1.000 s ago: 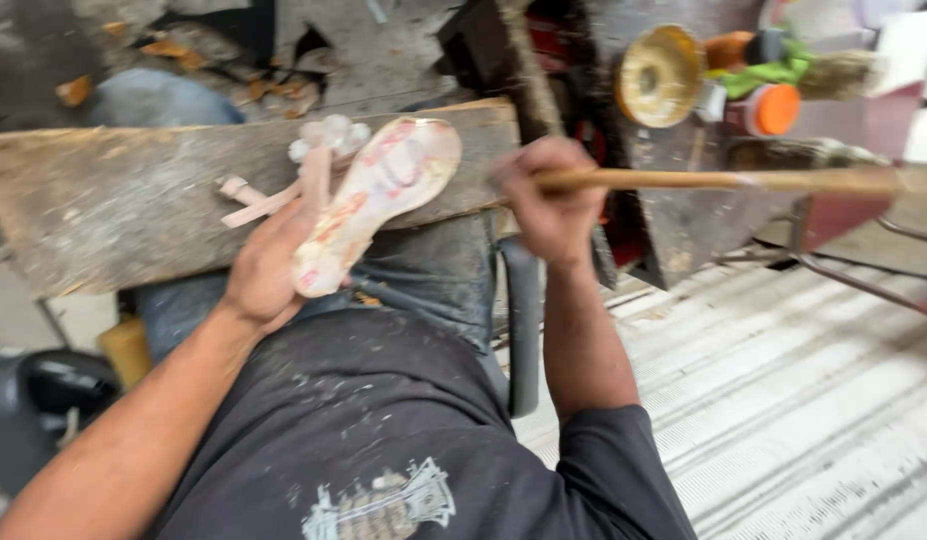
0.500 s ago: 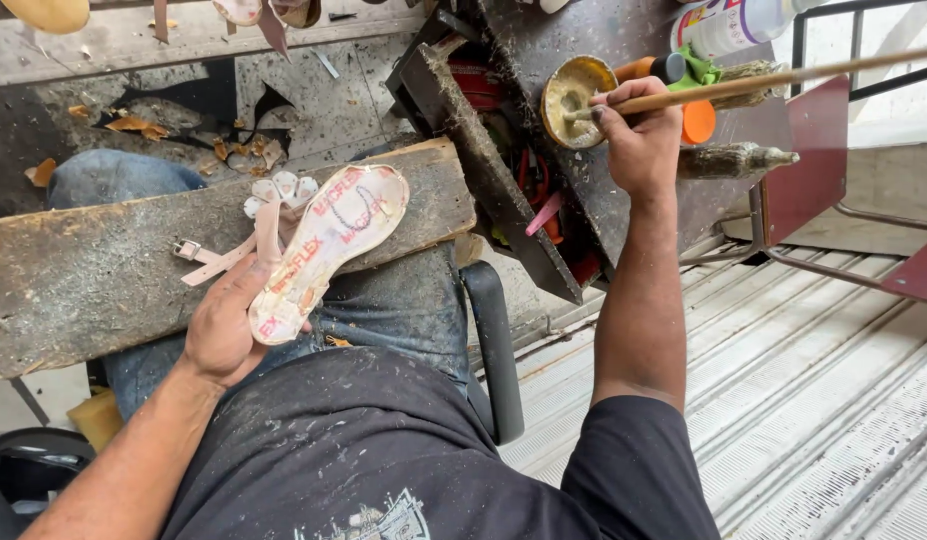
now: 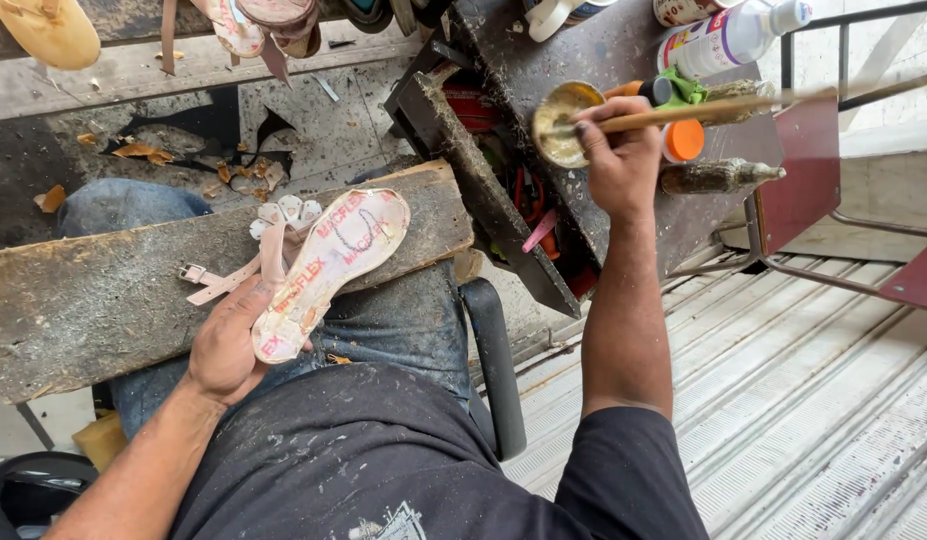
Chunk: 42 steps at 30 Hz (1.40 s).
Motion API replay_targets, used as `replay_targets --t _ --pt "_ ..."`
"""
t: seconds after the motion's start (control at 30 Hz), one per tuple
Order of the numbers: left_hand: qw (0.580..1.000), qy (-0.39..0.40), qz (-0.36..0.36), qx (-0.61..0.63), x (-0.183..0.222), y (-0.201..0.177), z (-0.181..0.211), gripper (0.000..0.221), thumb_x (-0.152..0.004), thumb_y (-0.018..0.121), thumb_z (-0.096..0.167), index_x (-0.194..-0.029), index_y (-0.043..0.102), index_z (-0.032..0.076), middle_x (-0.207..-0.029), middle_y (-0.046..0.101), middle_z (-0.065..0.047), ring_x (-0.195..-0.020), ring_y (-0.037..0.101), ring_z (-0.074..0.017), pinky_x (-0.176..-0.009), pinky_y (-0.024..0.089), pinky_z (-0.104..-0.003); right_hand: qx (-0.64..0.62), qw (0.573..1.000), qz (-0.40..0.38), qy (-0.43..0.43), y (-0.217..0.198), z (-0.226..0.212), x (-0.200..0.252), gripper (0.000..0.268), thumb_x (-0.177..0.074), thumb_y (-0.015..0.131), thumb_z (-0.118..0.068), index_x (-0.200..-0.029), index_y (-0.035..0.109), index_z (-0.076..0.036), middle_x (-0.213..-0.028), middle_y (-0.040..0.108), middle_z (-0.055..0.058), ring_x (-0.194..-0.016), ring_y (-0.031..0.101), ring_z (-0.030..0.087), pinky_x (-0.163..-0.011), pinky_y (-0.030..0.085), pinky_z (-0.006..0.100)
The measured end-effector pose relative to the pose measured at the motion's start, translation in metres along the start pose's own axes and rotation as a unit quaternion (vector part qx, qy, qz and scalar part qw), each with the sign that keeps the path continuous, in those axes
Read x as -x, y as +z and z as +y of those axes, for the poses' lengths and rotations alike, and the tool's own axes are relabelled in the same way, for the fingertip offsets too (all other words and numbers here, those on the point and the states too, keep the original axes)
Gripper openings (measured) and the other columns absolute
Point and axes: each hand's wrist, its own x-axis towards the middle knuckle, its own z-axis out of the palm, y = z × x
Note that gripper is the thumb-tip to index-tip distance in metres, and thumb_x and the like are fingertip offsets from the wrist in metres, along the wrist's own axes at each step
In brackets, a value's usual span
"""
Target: Apply adhesive to a shoe sole and use a hand tool to mark or trim it at a repair bench.
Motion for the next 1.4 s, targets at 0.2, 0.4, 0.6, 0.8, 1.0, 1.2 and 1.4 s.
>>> replay_targets --t 0.2,0.4,0.6,0.8,1.0,1.2,1.4 --pt "1.000 -0.012 0.014 -0.004 0.000 -0.001 0.000 0.048 -0.101 0.052 0.024 -0.141 0.050 -0.002 -0.129 0.066 -0.025 -0.093 0.071 -0.0333 -0.053 0.063 -0.044 0.096 0.992 -0.001 0.081 -0.001 -0.010 0.002 0.020 -0.096 0.062 0.004 -0.101 0.050 -0.011 -0.096 0.063 0.006 -0.085 0.061 0.017 -0.077 0.057 0.031" --pt "1.000 -0.011 0.009 0.001 0.000 -0.002 -0.001 0.048 -0.101 0.053 0.025 -0.142 0.051 -0.001 -0.128 0.067 -0.024 -0.091 0.071 -0.0314 -0.053 0.063 -0.043 0.085 0.995 0.058 0.001 0.002 -0.015 -0.001 0.019 -0.099 0.059 0.010 -0.102 0.052 -0.008 -0.112 0.059 0.016 -0.092 0.056 0.020 -0.076 0.052 0.030" --pt "1.000 -0.019 0.006 -0.016 0.000 0.003 0.004 0.051 -0.102 0.051 0.026 -0.146 0.047 0.000 -0.134 0.065 -0.024 -0.098 0.070 -0.0338 -0.056 0.063 -0.043 0.147 0.983 0.087 0.069 0.005 -0.002 0.006 0.018 -0.099 0.064 -0.005 -0.100 0.048 -0.012 -0.100 0.061 0.008 -0.073 0.062 0.017 -0.066 0.059 0.029" --pt "0.997 0.044 0.046 -0.041 0.014 0.042 0.023 0.028 -0.104 0.051 0.019 -0.113 0.059 -0.006 -0.087 0.071 -0.031 -0.065 0.074 -0.0311 -0.046 0.065 -0.045 0.045 0.985 0.164 -0.041 0.002 0.028 0.010 0.018 -0.099 0.075 0.003 -0.102 0.059 -0.004 -0.087 0.066 0.013 -0.070 0.065 0.016 -0.063 0.054 0.027" --pt "0.997 0.047 0.045 -0.040 0.012 0.038 0.018 0.030 -0.105 0.051 0.019 -0.115 0.058 -0.008 -0.088 0.070 -0.031 -0.066 0.074 -0.0313 -0.046 0.065 -0.045 0.182 0.963 0.201 -0.006 0.009 0.034 0.010 0.020 -0.097 0.080 -0.007 -0.096 0.061 -0.009 -0.075 0.069 0.013 -0.060 0.065 0.020 -0.053 0.052 0.031" --pt "0.997 0.046 0.042 -0.042 0.012 0.035 0.018 0.030 -0.104 0.050 0.018 -0.116 0.058 -0.008 -0.089 0.071 -0.031 -0.067 0.075 -0.0317 -0.047 0.065 -0.047 0.198 0.940 0.275 0.045 0.005 0.058 0.008 0.029 -0.095 0.082 -0.027 -0.096 0.059 -0.010 -0.073 0.066 0.018 -0.065 0.066 0.026 -0.064 0.054 0.038" --pt "0.997 0.041 0.043 -0.039 0.013 0.039 0.020 0.028 -0.104 0.050 0.018 -0.114 0.058 -0.007 -0.089 0.071 -0.032 -0.068 0.075 -0.0328 -0.047 0.065 -0.046 0.155 0.945 0.287 -0.005 0.002 0.019 0.006 0.019 -0.104 0.072 -0.020 -0.101 0.056 -0.010 -0.077 0.060 0.010 -0.067 0.060 0.019 -0.064 0.051 0.029"
